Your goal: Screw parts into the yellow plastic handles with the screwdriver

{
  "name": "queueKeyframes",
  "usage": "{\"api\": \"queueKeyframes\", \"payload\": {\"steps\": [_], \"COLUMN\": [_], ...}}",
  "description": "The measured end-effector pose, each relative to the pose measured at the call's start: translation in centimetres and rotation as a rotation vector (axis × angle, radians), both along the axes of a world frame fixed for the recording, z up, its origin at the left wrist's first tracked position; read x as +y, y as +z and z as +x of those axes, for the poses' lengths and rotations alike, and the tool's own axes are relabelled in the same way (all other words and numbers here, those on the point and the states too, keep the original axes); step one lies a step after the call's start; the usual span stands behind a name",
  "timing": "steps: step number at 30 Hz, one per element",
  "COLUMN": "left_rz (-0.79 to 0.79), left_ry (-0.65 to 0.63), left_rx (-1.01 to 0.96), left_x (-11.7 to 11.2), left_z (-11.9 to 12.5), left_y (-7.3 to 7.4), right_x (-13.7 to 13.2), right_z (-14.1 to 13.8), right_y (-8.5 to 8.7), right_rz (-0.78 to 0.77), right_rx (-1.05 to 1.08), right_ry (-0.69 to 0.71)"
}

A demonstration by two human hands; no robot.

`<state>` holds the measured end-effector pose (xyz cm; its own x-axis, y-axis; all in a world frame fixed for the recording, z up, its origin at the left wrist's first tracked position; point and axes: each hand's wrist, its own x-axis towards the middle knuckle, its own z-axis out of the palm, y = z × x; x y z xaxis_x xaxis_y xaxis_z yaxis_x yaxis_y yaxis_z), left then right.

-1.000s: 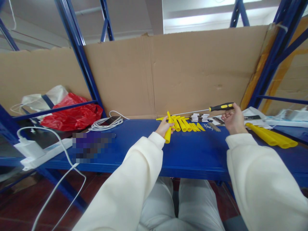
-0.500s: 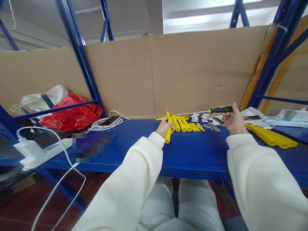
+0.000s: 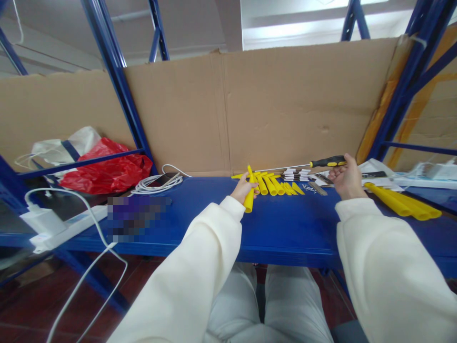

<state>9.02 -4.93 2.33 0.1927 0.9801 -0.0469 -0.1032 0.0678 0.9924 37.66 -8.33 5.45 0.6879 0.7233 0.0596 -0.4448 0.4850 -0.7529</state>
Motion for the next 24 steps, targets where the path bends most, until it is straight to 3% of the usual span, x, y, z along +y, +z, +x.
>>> {"api": "queueKeyframes", "payload": {"steps": [5,15,24], "left_rz": [0.004,0.015,0.017], "left_ry": [0.004,0.029,0.015], "left_rx": [0.001,-0.008,0.022], "left_x": [-0.5,-0.3,-0.1], "left_z": [0.1,0.0,0.0], "left_y": [0.4,0.2,0.1], "right_x": [-0.9,-0.1,-0.6], "right_z": [-0.9,0.4,-0.7], "right_y": [0.8,0.1,0.5], "right_rz": [0.048,0.078,0.041], "right_rx": [0.043,-0.046,0.055], "right_ry": [0.005,0.112,0.013]}}
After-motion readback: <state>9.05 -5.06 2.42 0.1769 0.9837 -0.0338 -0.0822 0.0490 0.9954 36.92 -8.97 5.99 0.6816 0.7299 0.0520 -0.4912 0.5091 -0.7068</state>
